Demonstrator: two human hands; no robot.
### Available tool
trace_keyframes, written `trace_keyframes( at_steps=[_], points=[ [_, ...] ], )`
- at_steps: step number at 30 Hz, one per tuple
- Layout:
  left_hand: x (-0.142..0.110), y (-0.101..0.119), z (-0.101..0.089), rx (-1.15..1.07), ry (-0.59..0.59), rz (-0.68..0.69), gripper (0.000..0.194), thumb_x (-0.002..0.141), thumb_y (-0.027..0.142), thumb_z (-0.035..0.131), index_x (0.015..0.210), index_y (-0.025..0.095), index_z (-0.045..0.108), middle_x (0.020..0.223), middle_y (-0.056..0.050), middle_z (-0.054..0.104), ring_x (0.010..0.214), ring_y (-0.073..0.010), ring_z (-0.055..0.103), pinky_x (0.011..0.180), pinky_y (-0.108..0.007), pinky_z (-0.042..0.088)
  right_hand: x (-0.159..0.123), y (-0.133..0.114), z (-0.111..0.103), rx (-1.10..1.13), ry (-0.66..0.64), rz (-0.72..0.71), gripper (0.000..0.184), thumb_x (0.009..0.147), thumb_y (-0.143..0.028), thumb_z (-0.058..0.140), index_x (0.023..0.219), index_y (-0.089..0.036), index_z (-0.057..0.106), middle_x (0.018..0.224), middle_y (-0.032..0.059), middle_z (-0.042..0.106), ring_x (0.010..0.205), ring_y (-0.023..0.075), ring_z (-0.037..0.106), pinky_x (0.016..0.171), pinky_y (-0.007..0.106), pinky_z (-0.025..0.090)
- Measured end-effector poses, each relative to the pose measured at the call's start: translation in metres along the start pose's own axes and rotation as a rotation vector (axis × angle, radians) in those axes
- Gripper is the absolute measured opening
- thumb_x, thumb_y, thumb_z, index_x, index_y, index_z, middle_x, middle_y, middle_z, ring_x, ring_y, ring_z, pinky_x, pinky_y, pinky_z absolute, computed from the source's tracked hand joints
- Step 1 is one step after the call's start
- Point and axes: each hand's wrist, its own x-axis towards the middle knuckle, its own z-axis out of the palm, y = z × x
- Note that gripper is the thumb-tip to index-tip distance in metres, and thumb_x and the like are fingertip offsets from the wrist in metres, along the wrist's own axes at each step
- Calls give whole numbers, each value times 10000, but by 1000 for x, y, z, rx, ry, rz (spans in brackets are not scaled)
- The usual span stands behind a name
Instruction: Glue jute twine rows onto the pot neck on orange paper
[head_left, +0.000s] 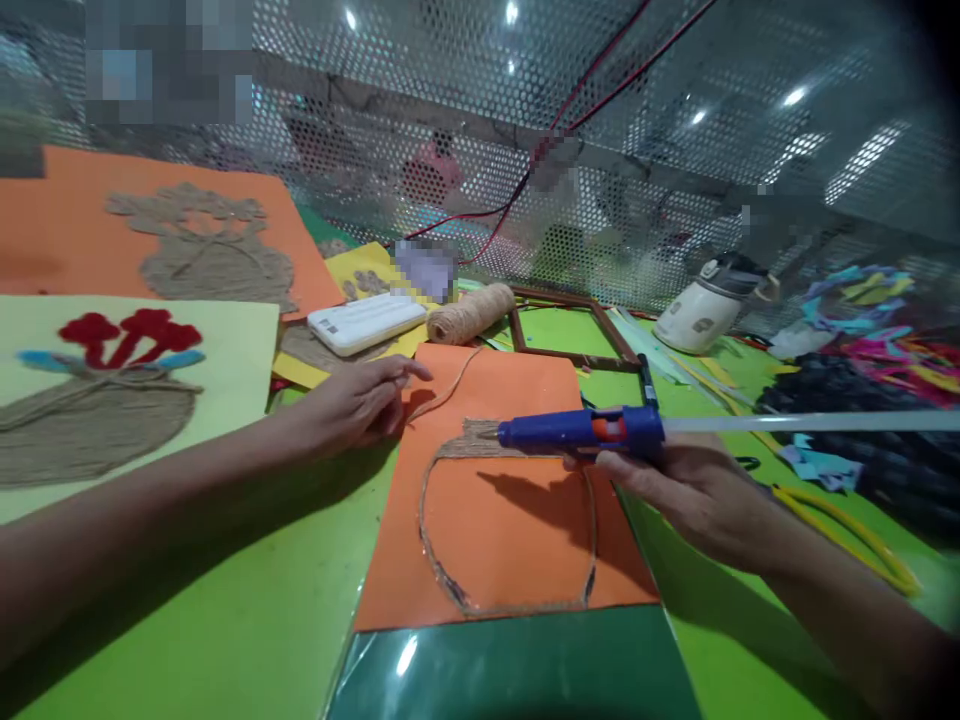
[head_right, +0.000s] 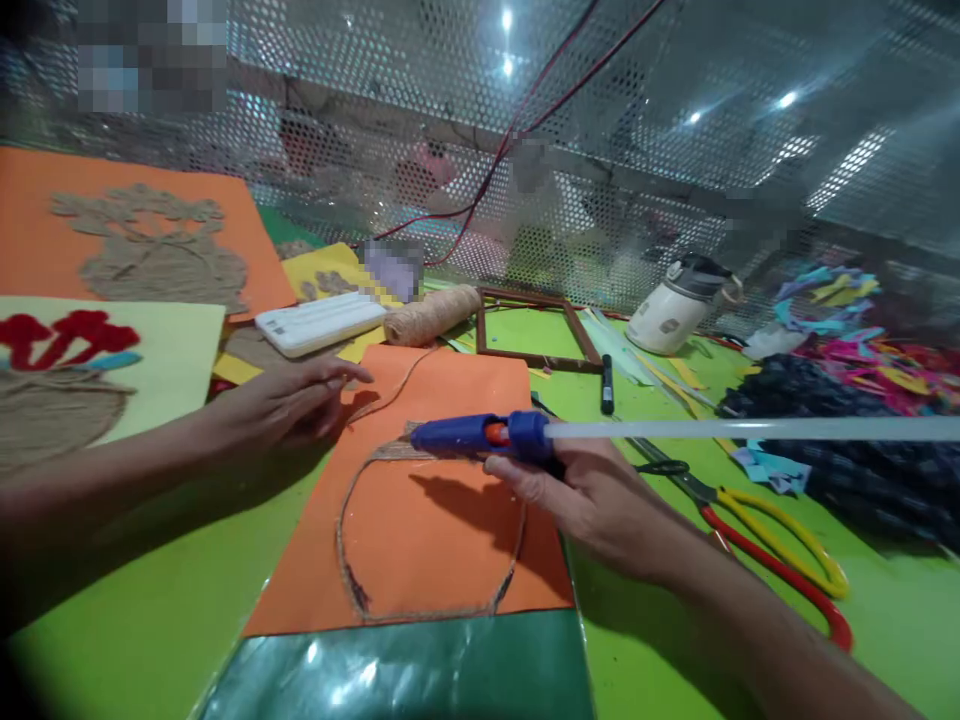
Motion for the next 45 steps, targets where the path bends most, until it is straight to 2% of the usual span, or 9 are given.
trace_keyframes(
  at_steps=[6, 10, 14, 20, 26, 29, 34, 41, 45],
  points=[
    [6, -12, -2, 268, 116, 69, 409, 829, 484, 533, 1145, 236, 611, 711, -39, 674, 648, -272, 606, 595, -383, 432, 6, -11, 23, 116, -68, -4, 401, 1056, -563, 609, 1162, -266, 856, 1016, 65, 847, 1001, 296, 795, 903, 401, 672],
    [11, -28, -8, 252, 66, 146, 400, 877, 486, 436, 1045, 246, 709, 886, -86, 769, 802, -289, 687, 743, -416, 534, 7, -12, 30, 73, -86, 9, 422, 1072, -548, 578, 1182, -243, 847, 1014, 80, 843, 984, 298, 791, 868, 402, 670],
    [12, -23, -13, 244, 51, 220, 509, 936, 522, 360, 1025, 225, 765, 1009, -114, 781, 925, -280, 682, 891, -405, 531, 2, -13, 26, -4, -145, 20, 445, 1108, -529, 514, 1242, -224, 810, 1098, 85, 832, 988, 272, 769, 886, 384, 646],
    [8, -9, -5, 292, 39, 228, 357, 914, 455, 483, 842, 209, 731, 837, -96, 741, 787, -256, 645, 784, -375, 511, 0, -15, 18, -48, -236, -20, 470, 1123, -510, 480, 1196, -186, 812, 1124, 120, 823, 1037, 282, 763, 973, 406, 621],
    [4, -10, -1, 282, 123, 214, 398, 952, 434, 448, 1073, 229, 768, 944, -124, 793, 805, -267, 687, 758, -386, 494, 1, -10, 24, -35, -180, -126, 390, 1112, -442, 510, 1223, -201, 796, 1098, 106, 816, 1040, 282, 764, 982, 413, 630],
    [0, -6, 3, 275, 138, 220, 370, 928, 448, 488, 1072, 243, 761, 922, -121, 794, 765, -265, 680, 731, -389, 484, 2, -13, 28, -71, -152, -171, 356, 1110, -386, 508, 1250, -194, 772, 1230, 123, 794, 1071, 287, 759, 943, 408, 643],
    [-6, 1, 10, 242, 243, 174, 324, 987, 483, 415, 967, 238, 626, 704, -47, 691, 667, -249, 607, 680, -380, 437, 4, -28, 28, -82, -157, -239, 423, 1119, -354, 473, 1500, -290, 644, 1516, 94, 676, 1380, 290, 641, 1133, 420, 546],
    [-8, 4, 17, 108, 226, 25, 338, 1009, 483, 404, 787, 260, 529, 617, 4, 696, 616, -219, 645, 705, -352, 500, -1, -7, 16, -212, -113, -192, 291, 1106, -378, 506, 1252, -220, 704, 1133, 119, 754, 973, 275, 697, 874, 385, 599],
    [-11, 8, 19, 103, 189, -1, 416, 1001, 500, 432, 688, 254, 552, 653, -2, 688, 657, -212, 639, 741, -349, 501, -3, -2, 11, -175, -143, -204, 304, 1105, -389, 512, 1309, -227, 668, 1195, 126, 757, 1063, 290, 703, 950, 412, 595]
  ],
)
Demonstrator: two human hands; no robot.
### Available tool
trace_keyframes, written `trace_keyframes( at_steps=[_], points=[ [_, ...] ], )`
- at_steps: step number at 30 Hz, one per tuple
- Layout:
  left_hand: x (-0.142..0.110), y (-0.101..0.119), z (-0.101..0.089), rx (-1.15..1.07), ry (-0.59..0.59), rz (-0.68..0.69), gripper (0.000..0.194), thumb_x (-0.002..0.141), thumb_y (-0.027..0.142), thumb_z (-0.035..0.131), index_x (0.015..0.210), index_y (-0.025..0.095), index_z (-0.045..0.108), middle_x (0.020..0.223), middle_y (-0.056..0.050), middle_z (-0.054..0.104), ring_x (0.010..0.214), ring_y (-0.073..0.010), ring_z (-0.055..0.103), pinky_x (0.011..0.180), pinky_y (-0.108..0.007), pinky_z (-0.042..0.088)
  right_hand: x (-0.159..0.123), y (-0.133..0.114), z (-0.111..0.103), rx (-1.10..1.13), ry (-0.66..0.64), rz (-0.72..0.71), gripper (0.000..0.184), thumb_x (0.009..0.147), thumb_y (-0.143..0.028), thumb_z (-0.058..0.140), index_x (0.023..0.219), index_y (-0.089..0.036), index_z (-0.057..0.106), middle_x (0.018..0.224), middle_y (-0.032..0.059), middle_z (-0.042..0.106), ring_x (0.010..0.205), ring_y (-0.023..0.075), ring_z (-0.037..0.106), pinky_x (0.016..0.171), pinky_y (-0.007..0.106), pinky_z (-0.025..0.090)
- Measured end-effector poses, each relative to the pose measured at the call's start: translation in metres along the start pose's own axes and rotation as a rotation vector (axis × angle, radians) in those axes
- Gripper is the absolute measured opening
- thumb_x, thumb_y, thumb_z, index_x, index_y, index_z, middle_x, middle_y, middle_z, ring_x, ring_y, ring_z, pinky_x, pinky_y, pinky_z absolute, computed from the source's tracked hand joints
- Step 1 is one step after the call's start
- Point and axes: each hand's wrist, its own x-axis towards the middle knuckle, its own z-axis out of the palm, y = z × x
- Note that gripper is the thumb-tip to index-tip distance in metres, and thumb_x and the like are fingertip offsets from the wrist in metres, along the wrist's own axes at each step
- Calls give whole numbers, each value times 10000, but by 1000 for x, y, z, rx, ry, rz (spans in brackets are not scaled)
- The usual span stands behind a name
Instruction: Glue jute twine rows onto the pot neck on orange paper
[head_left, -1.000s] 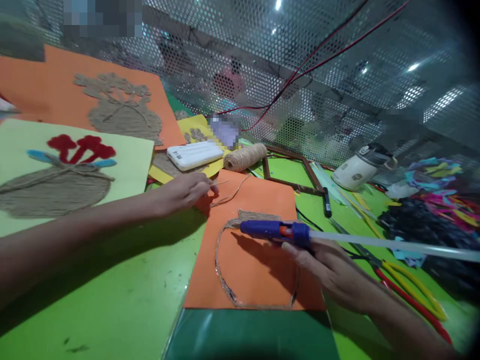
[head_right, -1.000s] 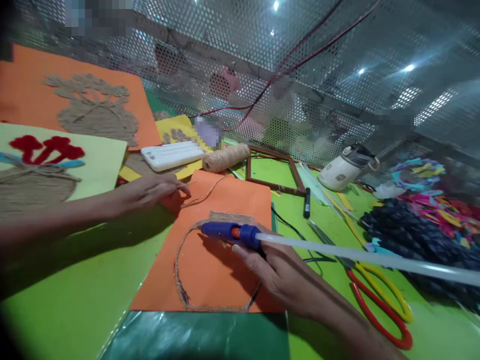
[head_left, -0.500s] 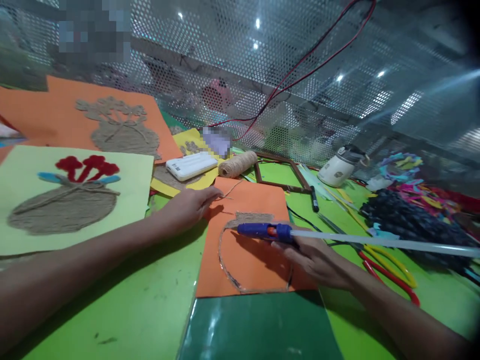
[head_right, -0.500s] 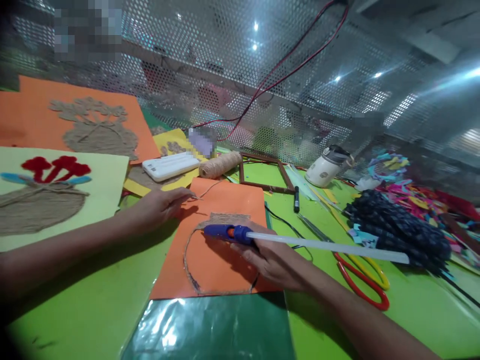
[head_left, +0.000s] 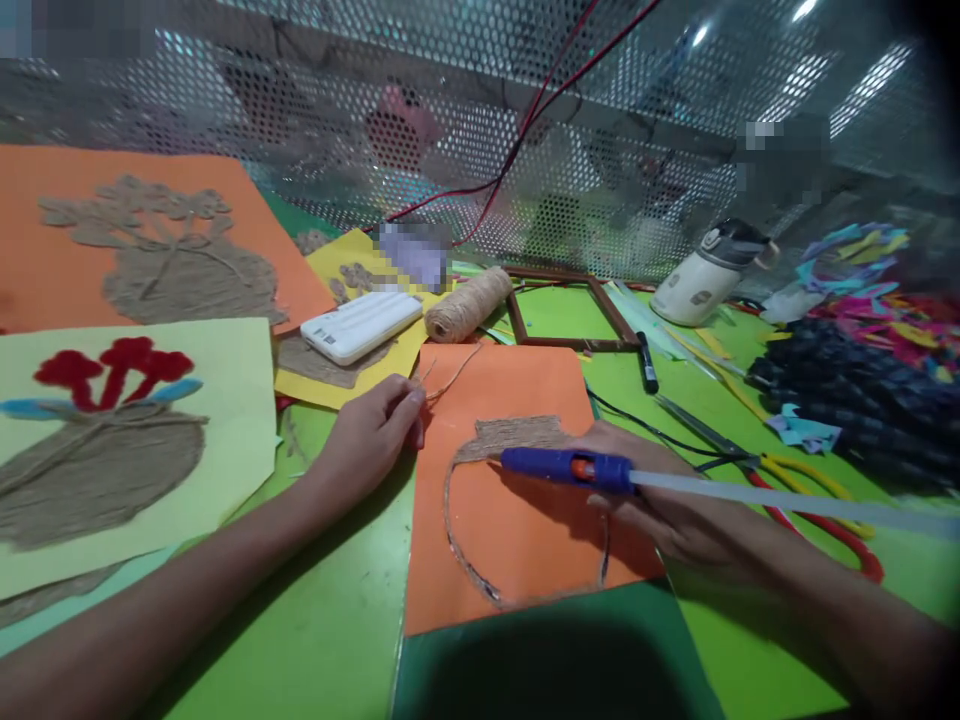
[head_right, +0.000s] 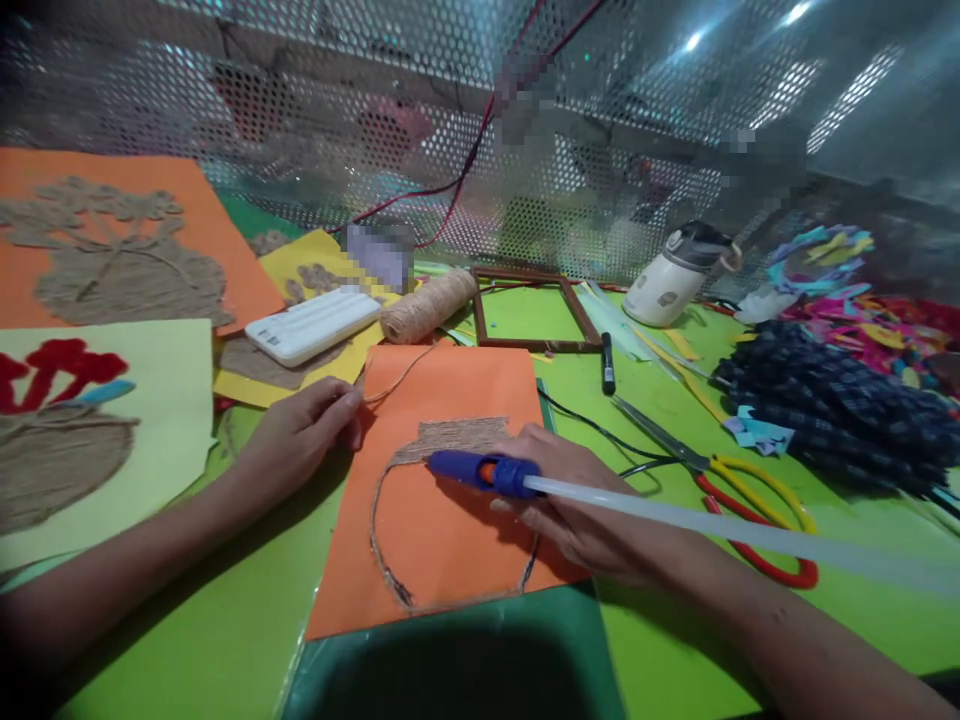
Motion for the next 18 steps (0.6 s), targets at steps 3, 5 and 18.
trace_keyframes(
  at_steps=[3, 5, 18],
  points=[
    [-3, 2, 1, 3, -31, 4, 448, 989, 516, 452, 644, 248, 550, 651, 2, 661, 654, -202, 613, 717, -334, 487, 1, -5, 0, 81, -8, 69, 296, 1099, -415, 528, 1280, -252, 696, 1213, 120, 770, 1054, 285, 737, 903, 388, 621],
    [-5, 1, 1, -6, -38, 8, 405, 976, 526, 473, 725, 247, 624, 693, 1, 696, 682, -208, 623, 700, -323, 487, 3, -9, 2, 132, -5, 82, 301, 1096, -409, 537, 1296, -258, 702, 1275, 123, 763, 1109, 293, 744, 934, 390, 627],
    [2, -7, 4, 309, 7, 136, 508, 1009, 467, 311, 1298, 204, 636, 990, -112, 812, 890, -319, 741, 796, -407, 520, -2, -7, 6, -21, -37, 21, 304, 1115, -360, 460, 1203, -192, 698, 1156, 127, 753, 1017, 276, 709, 952, 385, 601]
  ],
)
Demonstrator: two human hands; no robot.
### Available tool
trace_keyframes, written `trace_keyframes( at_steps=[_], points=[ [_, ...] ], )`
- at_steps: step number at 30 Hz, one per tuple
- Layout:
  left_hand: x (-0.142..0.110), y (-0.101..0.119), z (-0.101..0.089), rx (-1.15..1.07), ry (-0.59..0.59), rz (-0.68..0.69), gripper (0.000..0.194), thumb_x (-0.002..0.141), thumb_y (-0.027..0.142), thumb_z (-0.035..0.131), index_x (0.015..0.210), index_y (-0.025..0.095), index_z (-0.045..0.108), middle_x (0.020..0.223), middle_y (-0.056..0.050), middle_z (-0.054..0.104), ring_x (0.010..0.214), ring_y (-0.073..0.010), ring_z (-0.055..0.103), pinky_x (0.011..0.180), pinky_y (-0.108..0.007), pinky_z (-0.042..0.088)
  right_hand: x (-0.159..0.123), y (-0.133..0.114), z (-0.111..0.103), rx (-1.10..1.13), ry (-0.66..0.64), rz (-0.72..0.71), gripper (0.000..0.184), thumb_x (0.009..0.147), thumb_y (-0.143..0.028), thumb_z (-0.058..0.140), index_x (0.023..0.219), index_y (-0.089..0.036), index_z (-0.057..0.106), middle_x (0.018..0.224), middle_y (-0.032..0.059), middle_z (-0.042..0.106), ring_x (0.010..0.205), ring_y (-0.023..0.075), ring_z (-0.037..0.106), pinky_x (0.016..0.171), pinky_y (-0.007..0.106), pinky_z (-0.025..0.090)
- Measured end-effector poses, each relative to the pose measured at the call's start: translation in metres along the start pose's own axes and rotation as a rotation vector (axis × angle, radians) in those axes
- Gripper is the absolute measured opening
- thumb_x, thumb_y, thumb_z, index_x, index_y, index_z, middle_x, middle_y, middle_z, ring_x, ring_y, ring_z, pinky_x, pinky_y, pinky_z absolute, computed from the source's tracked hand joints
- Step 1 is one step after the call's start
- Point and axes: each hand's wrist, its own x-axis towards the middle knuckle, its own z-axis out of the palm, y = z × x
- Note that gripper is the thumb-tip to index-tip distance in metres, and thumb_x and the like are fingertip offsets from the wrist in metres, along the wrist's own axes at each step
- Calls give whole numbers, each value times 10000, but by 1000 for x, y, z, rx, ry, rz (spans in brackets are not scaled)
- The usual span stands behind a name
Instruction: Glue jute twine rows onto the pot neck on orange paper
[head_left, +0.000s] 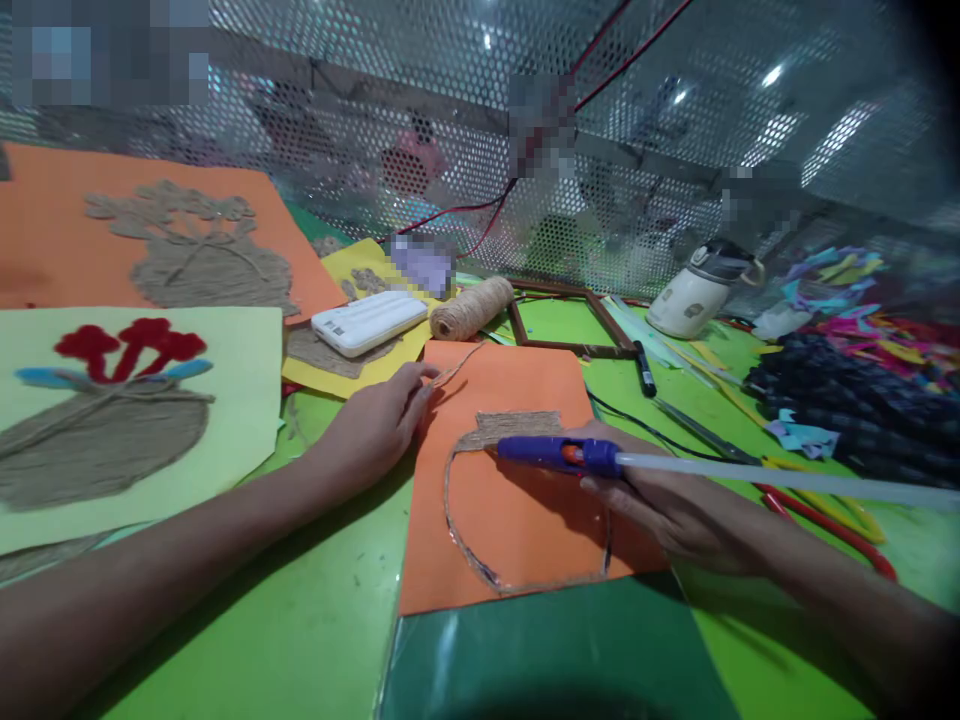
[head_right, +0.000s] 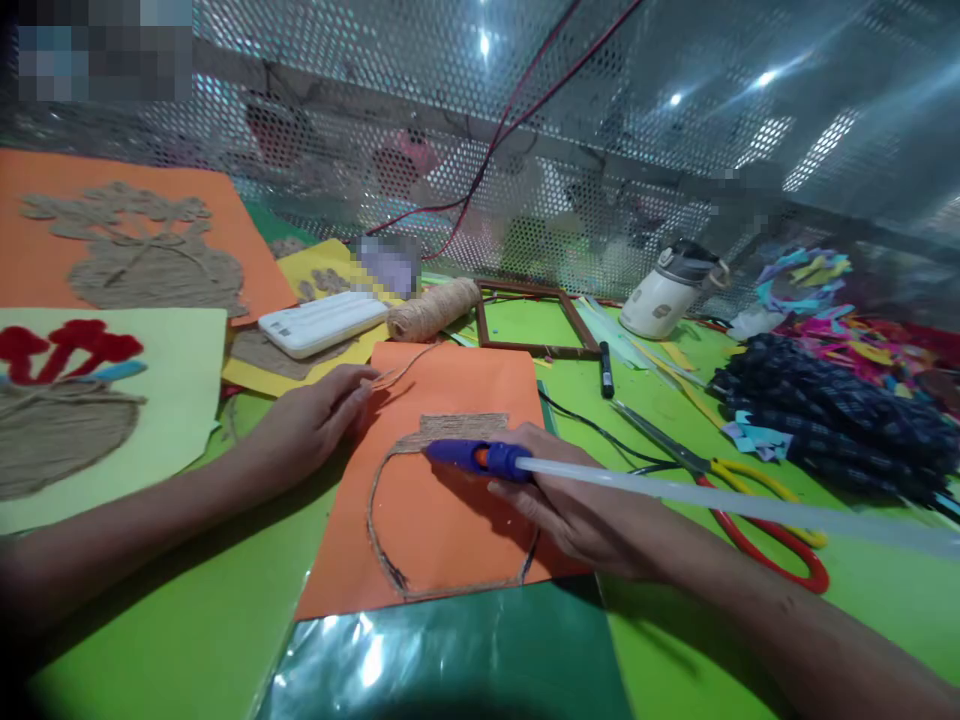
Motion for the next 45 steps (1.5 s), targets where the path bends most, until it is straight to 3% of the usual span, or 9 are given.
trace_keyframes(
  at_steps=[6, 10, 15, 20, 25, 34, 45],
  points=[
    [0, 6, -3, 66, 122, 44, 334, 978, 460, 439, 1043, 221, 664, 869, -113, 771, 778, -295, 678, 715, -380, 456, -4, 2, -6, -45, 48, -21, 373, 1115, -440, 450, 1042, -193, 720, 960, 93, 752, 769, 230, 674, 714, 329, 586],
    [-2, 10, -3, 84, 109, 87, 319, 995, 446, 458, 993, 222, 685, 870, -109, 784, 735, -262, 669, 684, -355, 448, 1, 9, -1, -72, 49, -43, 395, 1110, -457, 446, 966, -191, 699, 799, 51, 692, 652, 194, 583, 601, 296, 510],
    [-3, 8, 3, 115, 30, 112, 278, 996, 399, 489, 997, 216, 699, 794, -78, 771, 671, -247, 669, 631, -326, 416, 13, 4, 8, -22, 115, -23, 432, 1111, -497, 449, 935, -177, 680, 812, 44, 681, 689, 184, 576, 630, 283, 481],
    [-1, 6, 4, 138, -69, 175, 197, 972, 368, 554, 930, 226, 684, 777, -71, 761, 689, -258, 688, 611, -316, 398, 26, -10, 1, -34, 70, -14, 443, 1113, -496, 472, 916, -165, 691, 772, 37, 666, 671, 172, 562, 621, 276, 450],
    [-1, 7, 3, 185, -80, 210, 202, 989, 334, 521, 946, 217, 680, 853, -110, 776, 751, -284, 707, 642, -332, 427, 36, -15, -8, -37, 13, 23, 543, 1119, -570, 445, 937, -154, 743, 885, 90, 744, 807, 206, 660, 745, 308, 510],
    [0, 9, 6, 276, -100, 200, 203, 1027, 296, 495, 996, 201, 672, 935, -126, 791, 849, -297, 734, 685, -334, 444, 37, -11, 8, 55, 75, 117, 680, 1058, -740, 421, 847, -165, 715, 887, 101, 715, 821, 218, 646, 773, 341, 499],
    [0, 8, 8, 319, -115, 193, 250, 1062, 320, 457, 1054, 193, 673, 984, -135, 805, 894, -314, 749, 687, -352, 424, 36, -8, 12, 91, 103, 149, 525, 1061, -597, 468, 794, -189, 664, 827, 71, 664, 759, 196, 586, 717, 332, 465]
  ],
)
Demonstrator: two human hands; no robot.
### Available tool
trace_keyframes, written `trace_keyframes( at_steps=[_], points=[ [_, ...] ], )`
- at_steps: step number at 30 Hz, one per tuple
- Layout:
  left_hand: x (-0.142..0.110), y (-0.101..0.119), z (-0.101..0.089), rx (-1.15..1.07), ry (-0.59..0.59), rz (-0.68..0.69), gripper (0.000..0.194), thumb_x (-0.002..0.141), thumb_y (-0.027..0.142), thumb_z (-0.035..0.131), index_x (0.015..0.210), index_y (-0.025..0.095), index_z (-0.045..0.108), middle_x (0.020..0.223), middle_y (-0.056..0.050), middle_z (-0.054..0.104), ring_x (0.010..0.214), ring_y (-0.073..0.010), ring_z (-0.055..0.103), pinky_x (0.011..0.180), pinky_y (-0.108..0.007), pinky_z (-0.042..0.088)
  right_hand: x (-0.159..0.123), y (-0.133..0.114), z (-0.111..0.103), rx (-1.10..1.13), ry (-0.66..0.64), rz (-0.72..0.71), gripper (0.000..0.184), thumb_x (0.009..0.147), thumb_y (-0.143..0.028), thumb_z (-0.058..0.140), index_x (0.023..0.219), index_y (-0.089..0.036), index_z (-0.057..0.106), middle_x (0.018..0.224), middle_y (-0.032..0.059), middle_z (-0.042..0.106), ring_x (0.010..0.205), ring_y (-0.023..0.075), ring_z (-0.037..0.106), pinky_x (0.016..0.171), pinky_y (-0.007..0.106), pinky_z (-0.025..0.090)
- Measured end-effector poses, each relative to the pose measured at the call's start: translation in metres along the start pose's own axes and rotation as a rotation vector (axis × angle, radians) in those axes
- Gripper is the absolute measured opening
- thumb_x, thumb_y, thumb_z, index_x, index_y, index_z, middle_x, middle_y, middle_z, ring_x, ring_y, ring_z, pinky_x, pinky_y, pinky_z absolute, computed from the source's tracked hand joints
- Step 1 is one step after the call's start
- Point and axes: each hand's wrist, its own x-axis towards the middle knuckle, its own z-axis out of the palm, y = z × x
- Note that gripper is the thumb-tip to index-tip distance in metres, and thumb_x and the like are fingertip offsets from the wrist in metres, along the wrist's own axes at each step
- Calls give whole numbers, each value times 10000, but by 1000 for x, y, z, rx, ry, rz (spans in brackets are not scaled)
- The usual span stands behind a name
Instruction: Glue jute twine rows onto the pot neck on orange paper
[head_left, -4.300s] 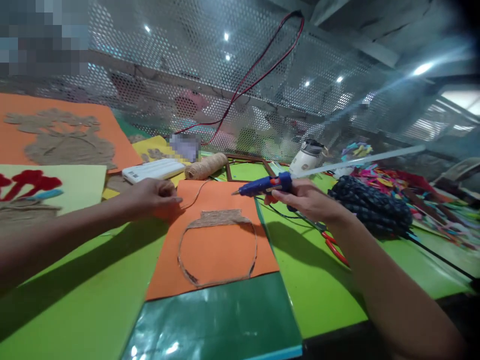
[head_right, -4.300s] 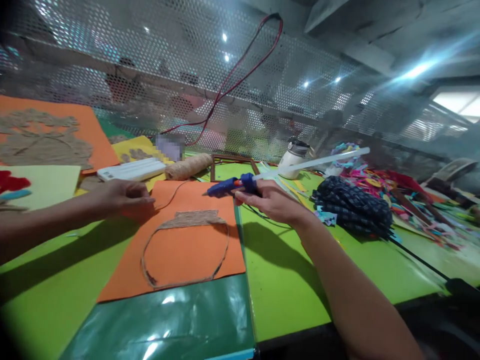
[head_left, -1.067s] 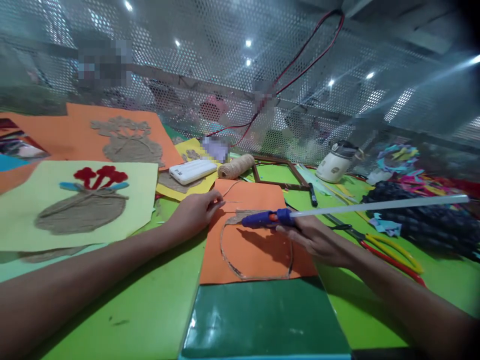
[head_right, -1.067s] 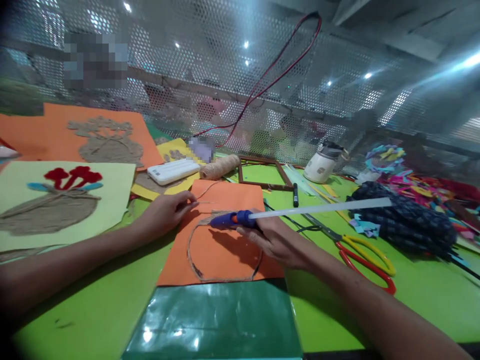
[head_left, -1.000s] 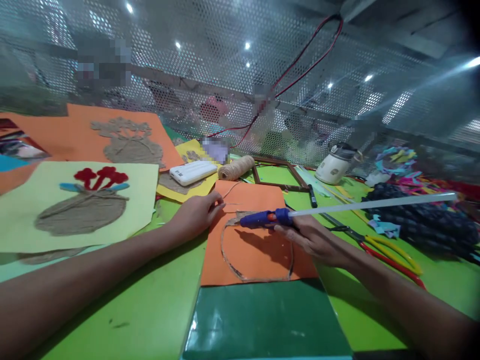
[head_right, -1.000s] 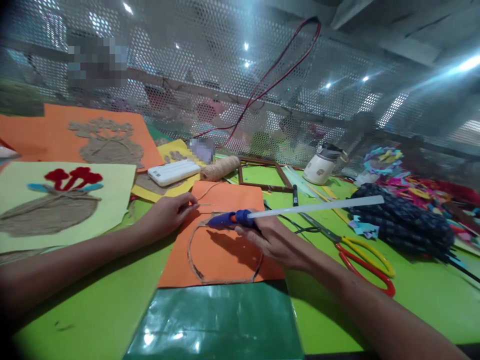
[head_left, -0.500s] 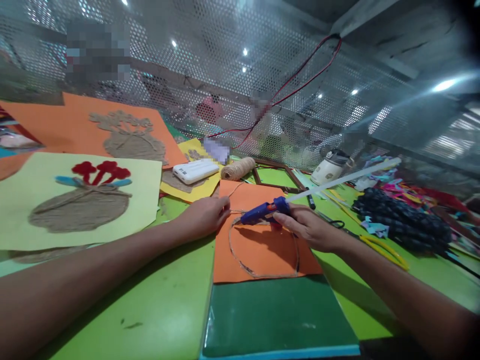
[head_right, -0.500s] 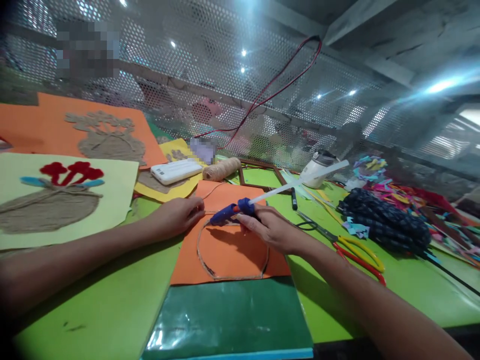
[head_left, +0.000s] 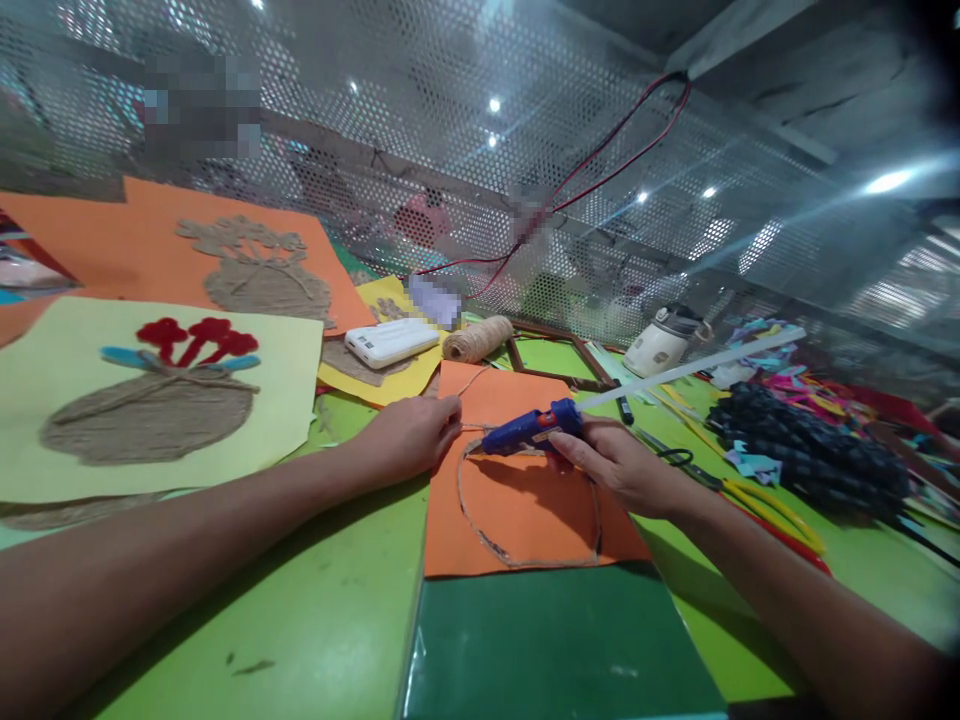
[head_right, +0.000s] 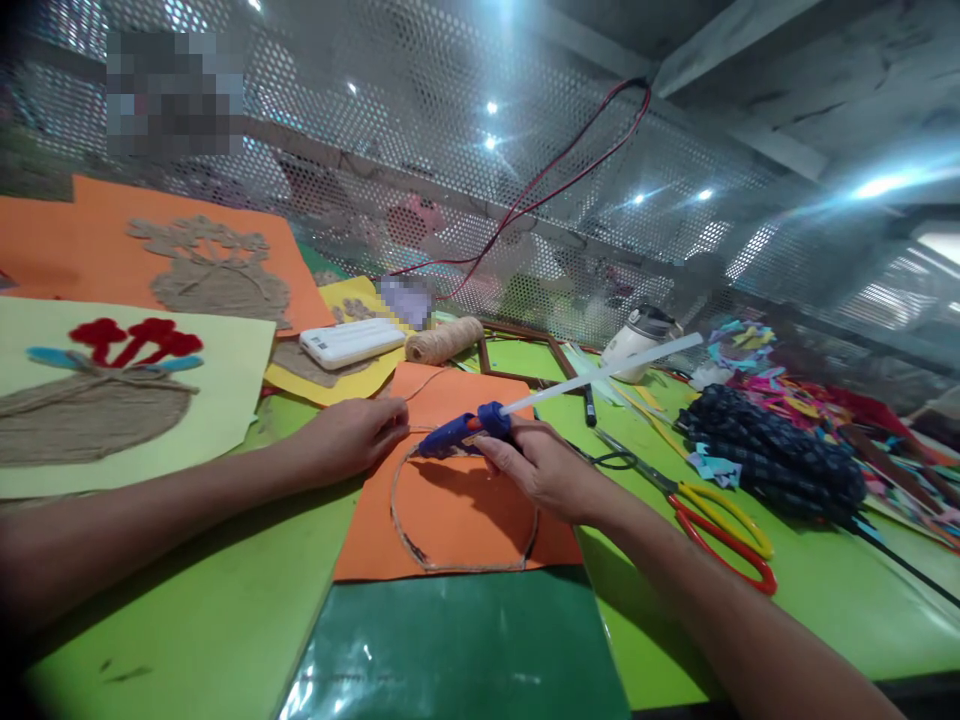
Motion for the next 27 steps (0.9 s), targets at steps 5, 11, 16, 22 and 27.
trace_keyframes(
  at_steps=[5, 11, 16, 22, 27],
  points=[
    [1, 0, 1, 6, -3, 5, 263, 1064, 303, 443, 1053, 189, 679, 985, -137, 807, 893, -314, 750, 687, -353, 433, 1, -4, 2, -7, 35, -18, 448, 1043, -523, 506, 734, -212, 601, 772, 34, 599, 685, 169, 538, 646, 306, 442],
    [0, 1, 0, 14, -13, 0, 260, 1069, 299, 441, 1070, 188, 676, 995, -135, 810, 906, -312, 751, 688, -350, 431, 2, -3, 5, -35, 33, -17, 436, 1035, -507, 510, 724, -216, 597, 777, 43, 624, 682, 172, 554, 635, 300, 442],
    [1, 2, -2, 16, -19, -8, 259, 1065, 303, 441, 1069, 193, 676, 988, -127, 810, 903, -302, 750, 685, -344, 431, 1, 0, 5, -35, 18, -22, 433, 1045, -497, 500, 746, -208, 618, 824, 67, 675, 722, 190, 601, 659, 308, 464],
    [0, 2, -3, 10, -21, -11, 258, 1060, 305, 440, 1037, 200, 675, 973, -121, 808, 886, -301, 749, 674, -345, 408, -4, 0, 1, -66, 25, -49, 423, 1050, -486, 525, 751, -205, 626, 850, 63, 704, 774, 194, 612, 711, 309, 465],
    [1, 0, -3, 1, -17, -14, 256, 1051, 322, 447, 1029, 204, 674, 963, -124, 805, 866, -311, 746, 663, -352, 403, -8, -1, -2, -93, 56, -35, 445, 1050, -513, 521, 753, -201, 631, 803, 50, 677, 710, 177, 568, 649, 296, 427]
  ],
)
